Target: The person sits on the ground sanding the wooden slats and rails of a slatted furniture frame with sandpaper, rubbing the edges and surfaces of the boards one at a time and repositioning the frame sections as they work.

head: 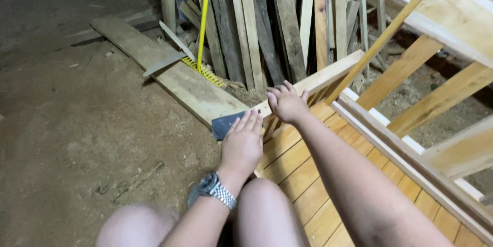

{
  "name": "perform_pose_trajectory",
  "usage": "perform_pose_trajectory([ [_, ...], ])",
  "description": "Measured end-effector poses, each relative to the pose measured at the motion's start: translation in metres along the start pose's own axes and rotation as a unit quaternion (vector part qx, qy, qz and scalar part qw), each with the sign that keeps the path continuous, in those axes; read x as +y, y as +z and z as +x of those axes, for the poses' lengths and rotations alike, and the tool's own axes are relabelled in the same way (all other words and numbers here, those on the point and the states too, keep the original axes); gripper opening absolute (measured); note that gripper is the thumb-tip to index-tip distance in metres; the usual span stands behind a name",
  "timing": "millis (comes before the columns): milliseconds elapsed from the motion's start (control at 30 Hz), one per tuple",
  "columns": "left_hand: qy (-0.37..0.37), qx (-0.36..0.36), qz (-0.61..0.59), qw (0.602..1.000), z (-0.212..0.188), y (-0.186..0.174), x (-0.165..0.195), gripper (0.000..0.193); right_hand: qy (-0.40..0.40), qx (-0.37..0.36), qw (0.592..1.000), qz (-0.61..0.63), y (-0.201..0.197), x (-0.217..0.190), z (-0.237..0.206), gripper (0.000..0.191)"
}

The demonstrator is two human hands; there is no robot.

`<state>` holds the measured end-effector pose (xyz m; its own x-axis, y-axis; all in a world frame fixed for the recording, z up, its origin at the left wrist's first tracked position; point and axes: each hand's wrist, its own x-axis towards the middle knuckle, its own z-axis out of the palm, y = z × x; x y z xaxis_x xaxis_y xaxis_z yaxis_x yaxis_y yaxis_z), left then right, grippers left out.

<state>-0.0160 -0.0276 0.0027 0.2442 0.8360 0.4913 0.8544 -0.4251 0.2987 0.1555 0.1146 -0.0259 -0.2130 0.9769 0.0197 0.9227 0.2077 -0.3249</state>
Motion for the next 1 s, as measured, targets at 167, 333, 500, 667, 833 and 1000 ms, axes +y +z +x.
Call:
perform_pose_trajectory([
  [167, -0.038, -0.039, -0.008, 0.998, 0.019, -0.006, -0.011, 0.04, 0.0, 0.011, 1.0, 0.013, 0.001, -0.003, -0.002, 0.049],
  [333, -0.012, -0.012, 0.023, 1.0, 0.003, -0.008, -0.003, 0.046, -0.009, 0.019, 1.0, -0.002, -0.001, -0.006, -0.003, 0.049],
  [500, -0.02, 0.01, -0.013, 1.0, -0.002, -0.007, -0.001, 0.046, -0.002, 0.008, 1.0, -0.005, -0.003, -0.007, -0.003, 0.049],
  [667, -0.03, -0.003, 0.041, 0.999, 0.008, 0.004, 0.005, 0.041, 0.011, -0.008, 1.0, 0.004, -0.005, -0.006, -0.002, 0.049],
  [833, 0.0, 0.0, 0.012, 1.0, -0.004, 0.003, 0.005, 0.044, 0.01, 0.001, 1.0, 0.003, -0.004, -0.002, -0.001, 0.048],
  [1000, -0.021, 0.0, 0.068, 0.997, 0.025, 0.019, 0.001, 0.041, -0.002, 0.016, 1.0, 0.005, -0.004, 0.003, -0.003, 0.046],
])
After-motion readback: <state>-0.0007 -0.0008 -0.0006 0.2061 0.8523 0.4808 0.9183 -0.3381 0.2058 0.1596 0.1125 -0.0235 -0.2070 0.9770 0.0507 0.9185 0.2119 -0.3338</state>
